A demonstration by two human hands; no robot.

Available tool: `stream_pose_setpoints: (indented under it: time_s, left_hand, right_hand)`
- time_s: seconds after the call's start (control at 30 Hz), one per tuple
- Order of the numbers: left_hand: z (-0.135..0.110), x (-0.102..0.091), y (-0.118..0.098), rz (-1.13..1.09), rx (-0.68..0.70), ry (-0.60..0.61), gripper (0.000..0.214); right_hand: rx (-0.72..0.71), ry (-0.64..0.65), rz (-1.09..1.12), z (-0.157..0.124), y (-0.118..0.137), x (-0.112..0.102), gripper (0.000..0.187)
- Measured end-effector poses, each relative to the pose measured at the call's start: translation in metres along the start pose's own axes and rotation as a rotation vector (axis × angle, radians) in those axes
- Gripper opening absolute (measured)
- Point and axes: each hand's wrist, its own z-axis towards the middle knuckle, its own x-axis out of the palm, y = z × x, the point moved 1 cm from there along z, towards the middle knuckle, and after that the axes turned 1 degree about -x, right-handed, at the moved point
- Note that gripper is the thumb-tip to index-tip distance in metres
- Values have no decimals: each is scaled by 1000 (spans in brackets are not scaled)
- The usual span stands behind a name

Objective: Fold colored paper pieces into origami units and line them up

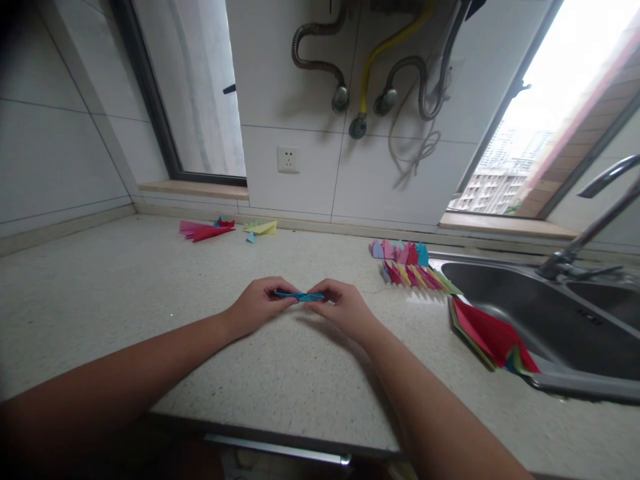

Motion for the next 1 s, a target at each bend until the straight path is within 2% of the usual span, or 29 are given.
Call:
stream_pose_setpoints:
  time_s: [0.23, 0.5, 0.77, 1.0]
  left_hand:
    - [1, 0, -5, 85, 95, -29, 8]
    - [-1, 6, -8, 60, 85, -17, 5]
    - [-1, 6, -5, 10, 89, 7, 17]
    - [0, 4, -5, 55, 92, 7, 15]
  right_hand:
    - [48, -44, 151, 4, -1, 10, 26]
    - [14, -50, 68, 2, -3, 16, 22]
    - [-46, -76, 10, 2, 0, 12, 15]
    - [2, -102, 16, 2, 2, 8, 19]
